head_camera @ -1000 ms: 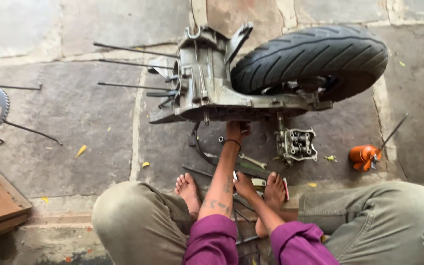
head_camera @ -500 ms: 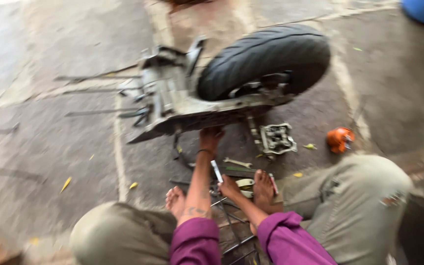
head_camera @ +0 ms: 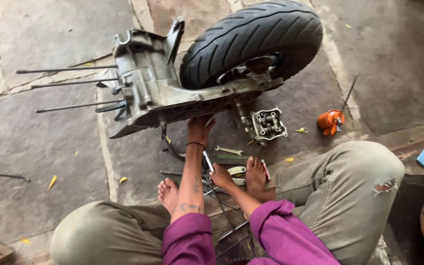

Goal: Repairing or assembling a motorcycle engine and drive chain components.

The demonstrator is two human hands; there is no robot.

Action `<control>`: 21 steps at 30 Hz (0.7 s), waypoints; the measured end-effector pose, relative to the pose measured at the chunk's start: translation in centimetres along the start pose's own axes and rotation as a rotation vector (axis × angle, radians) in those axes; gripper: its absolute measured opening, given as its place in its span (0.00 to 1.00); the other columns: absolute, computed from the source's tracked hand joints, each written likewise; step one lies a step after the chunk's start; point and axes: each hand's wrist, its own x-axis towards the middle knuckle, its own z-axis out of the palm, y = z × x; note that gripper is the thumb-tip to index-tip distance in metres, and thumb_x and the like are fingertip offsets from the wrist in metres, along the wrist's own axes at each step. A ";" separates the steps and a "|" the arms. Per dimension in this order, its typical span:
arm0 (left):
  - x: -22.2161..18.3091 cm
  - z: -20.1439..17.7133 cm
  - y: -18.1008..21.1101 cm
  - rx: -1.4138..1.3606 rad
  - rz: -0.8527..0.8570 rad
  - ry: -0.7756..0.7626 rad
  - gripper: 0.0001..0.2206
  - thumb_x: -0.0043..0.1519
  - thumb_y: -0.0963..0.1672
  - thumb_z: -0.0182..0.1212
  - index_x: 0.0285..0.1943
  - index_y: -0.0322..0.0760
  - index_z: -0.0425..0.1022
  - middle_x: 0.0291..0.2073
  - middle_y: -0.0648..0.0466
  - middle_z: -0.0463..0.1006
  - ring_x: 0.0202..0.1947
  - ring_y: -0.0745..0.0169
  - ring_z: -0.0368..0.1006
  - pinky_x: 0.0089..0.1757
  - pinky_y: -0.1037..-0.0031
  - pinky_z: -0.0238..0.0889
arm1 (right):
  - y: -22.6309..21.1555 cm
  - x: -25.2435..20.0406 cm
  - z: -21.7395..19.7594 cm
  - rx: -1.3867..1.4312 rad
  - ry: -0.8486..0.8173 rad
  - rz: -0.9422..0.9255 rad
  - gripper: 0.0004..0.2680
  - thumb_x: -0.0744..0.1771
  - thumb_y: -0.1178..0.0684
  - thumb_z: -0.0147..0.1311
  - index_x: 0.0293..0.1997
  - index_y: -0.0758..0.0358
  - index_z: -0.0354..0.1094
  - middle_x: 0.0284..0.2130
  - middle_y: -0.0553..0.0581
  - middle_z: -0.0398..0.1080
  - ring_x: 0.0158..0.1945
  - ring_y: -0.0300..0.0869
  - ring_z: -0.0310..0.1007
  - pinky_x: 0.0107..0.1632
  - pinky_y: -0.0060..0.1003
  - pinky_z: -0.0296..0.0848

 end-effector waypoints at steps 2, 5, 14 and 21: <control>0.5 0.3 -0.9 -0.019 0.037 0.105 0.09 0.67 0.40 0.50 0.54 0.36 0.70 0.49 0.48 0.79 0.50 0.50 0.79 0.47 0.57 0.73 | -0.8 -0.6 -0.5 -0.064 0.025 -0.023 0.04 0.68 0.55 0.49 0.43 0.62 0.66 0.24 0.56 0.76 0.27 0.42 0.78 0.34 0.41 0.73; 2.1 -1.6 -2.6 -0.009 0.052 0.193 0.07 0.70 0.40 0.54 0.54 0.31 0.72 0.45 0.44 0.80 0.44 0.48 0.78 0.42 0.59 0.72 | -1.0 -0.8 -0.6 -0.031 0.015 0.002 0.04 0.68 0.56 0.49 0.44 0.63 0.67 0.24 0.55 0.76 0.27 0.42 0.78 0.34 0.40 0.75; -1.0 1.9 -0.5 -0.021 0.017 0.244 0.08 0.66 0.41 0.55 0.53 0.36 0.71 0.42 0.51 0.81 0.42 0.55 0.78 0.37 0.62 0.73 | -2.7 -1.9 -1.5 0.068 -0.039 0.046 0.05 0.69 0.57 0.47 0.45 0.65 0.66 0.25 0.56 0.75 0.26 0.41 0.77 0.30 0.37 0.73; 0.5 0.5 -2.6 -0.147 -0.021 0.201 0.07 0.67 0.42 0.57 0.50 0.35 0.73 0.42 0.51 0.80 0.42 0.57 0.76 0.40 0.61 0.73 | -3.0 -2.1 -1.9 0.079 -0.035 0.039 0.05 0.69 0.58 0.47 0.46 0.67 0.66 0.25 0.57 0.75 0.27 0.41 0.77 0.31 0.37 0.74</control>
